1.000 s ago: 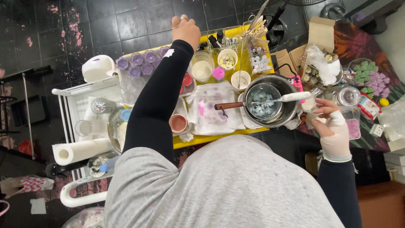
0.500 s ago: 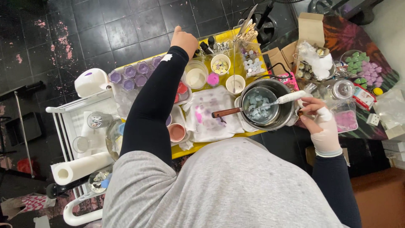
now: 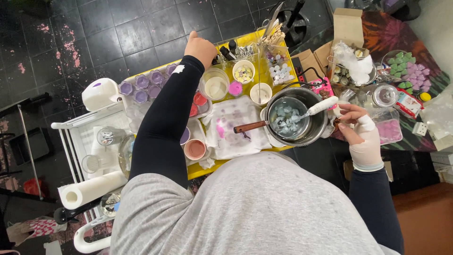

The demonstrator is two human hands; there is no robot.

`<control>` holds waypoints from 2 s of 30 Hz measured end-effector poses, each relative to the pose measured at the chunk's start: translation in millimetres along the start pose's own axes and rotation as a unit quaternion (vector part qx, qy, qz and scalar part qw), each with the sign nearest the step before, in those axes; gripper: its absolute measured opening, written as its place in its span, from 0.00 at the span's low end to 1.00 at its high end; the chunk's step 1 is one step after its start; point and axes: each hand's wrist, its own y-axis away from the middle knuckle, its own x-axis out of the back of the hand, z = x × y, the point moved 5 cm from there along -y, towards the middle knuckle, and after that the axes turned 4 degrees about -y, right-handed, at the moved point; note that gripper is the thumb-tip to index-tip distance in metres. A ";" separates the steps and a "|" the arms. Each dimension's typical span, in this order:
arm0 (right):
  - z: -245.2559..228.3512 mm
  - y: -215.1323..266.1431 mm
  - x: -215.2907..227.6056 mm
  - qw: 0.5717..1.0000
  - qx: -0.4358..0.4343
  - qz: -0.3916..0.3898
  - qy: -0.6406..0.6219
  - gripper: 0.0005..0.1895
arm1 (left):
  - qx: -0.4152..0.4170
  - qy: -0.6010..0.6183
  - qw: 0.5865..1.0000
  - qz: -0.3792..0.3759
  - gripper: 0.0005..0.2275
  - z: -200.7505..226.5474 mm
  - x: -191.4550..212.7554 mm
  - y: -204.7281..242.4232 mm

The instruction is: Stirring melting wax in a small pot and adding liquid pink dye using a dropper-style bottle.

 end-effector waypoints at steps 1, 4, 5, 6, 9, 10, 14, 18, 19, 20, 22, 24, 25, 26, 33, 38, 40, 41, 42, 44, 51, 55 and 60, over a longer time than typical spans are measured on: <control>0.6 0.1 0.5 1.000 0.000 0.000 0.000 0.13 | 0.000 0.000 1.000 0.001 0.06 -1.6 7.4 1.6; 2.0 0.7 2.3 1.000 0.003 0.003 -0.002 0.13 | -0.002 0.046 0.999 -0.020 0.06 -5.8 21.8 5.3; 2.4 1.4 2.9 1.000 0.005 0.003 0.004 0.13 | 0.002 0.071 0.997 -0.011 0.03 -6.8 23.7 5.9; 3.0 2.0 3.4 1.000 0.007 0.004 0.011 0.12 | 0.005 0.097 0.995 -0.002 0.09 -7.8 25.5 6.6; 6.9 3.0 5.5 1.000 0.001 0.003 0.016 0.12 | -0.005 0.139 0.990 -0.015 0.05 -7.3 10.8 0.9; 5.6 3.8 5.2 1.000 0.001 0.004 0.016 0.12 | -0.006 0.139 0.990 -0.015 0.05 -5.3 3.3 -2.4; 3.4 1.9 4.9 1.000 0.000 -0.003 0.006 0.11 | 0.023 0.020 0.998 -0.055 0.08 -1.5 -11.7 -11.3; 2.8 0.9 3.5 1.000 -0.001 -0.003 0.001 0.12 | -0.005 0.009 0.998 -0.070 0.09 4.9 -13.2 -16.9; 3.0 1.3 4.1 1.000 -0.001 -0.003 0.001 0.12 | -0.006 0.009 0.997 -0.070 0.09 5.0 -10.7 -16.5; 3.0 1.8 4.3 1.000 0.000 -0.006 0.008 0.11 | -0.026 0.015 0.996 -0.079 0.09 7.1 -9.2 -15.9; 4.6 1.6 5.2 1.000 0.002 -0.009 0.016 0.11 | -0.045 0.019 0.995 -0.087 0.09 7.2 -6.4 -16.3; 7.6 3.4 7.4 1.000 0.001 -0.011 0.015 0.11 | -0.055 0.013 0.994 -0.091 0.09 8.3 -6.4 -14.5; 9.1 4.2 8.5 1.000 0.001 -0.010 0.015 0.11 | -0.055 0.013 0.994 -0.091 0.09 8.1 -7.0 -14.3; 11.6 5.1 9.9 1.000 -0.010 -0.007 -0.009 0.11 | -0.054 0.015 0.994 -0.090 0.09 8.0 -7.4 -14.2; 16.1 8.5 14.1 1.000 -0.023 -0.001 -0.012 0.12 | -0.033 -0.037 0.992 -0.119 0.10 16.8 -12.9 -18.4; 19.0 12.1 14.7 0.999 -0.036 0.005 -0.012 0.11 | -0.045 -0.033 0.991 -0.120 0.10 10.9 -17.6 -20.6; 16.8 12.3 13.8 0.999 -0.040 0.007 -0.012 0.11 | -0.056 -0.035 0.991 -0.113 0.09 9.8 -15.4 -18.6; 16.4 12.1 13.3 0.998 -0.054 0.011 -0.025 0.11 | -0.060 -0.036 0.991 -0.111 0.09 9.9 -12.1 -15.4; 16.0 12.1 12.8 0.997 -0.068 0.015 -0.038 0.11 | -0.065 -0.036 0.991 -0.108 0.09 9.9 -8.9 -12.2; 18.4 11.4 15.1 0.998 -0.060 0.012 -0.034 0.11 | -0.061 -0.023 0.993 -0.099 0.08 8.9 -8.4 -11.4; 14.8 7.2 14.2 0.999 -0.044 0.002 -0.025 0.11 | -0.032 0.027 0.995 -0.089 0.06 -6.6 -6.2 -6.2; 17.6 7.2 21.3 0.999 -0.043 0.009 -0.021 0.10 | -0.041 0.029 0.998 -0.024 0.04 -21.6 21.8 9.2; 13.5 3.8 26.1 1.000 -0.027 0.007 -0.007 0.11 | 0.003 0.035 0.999 0.009 0.06 -40.7 51.8 32.3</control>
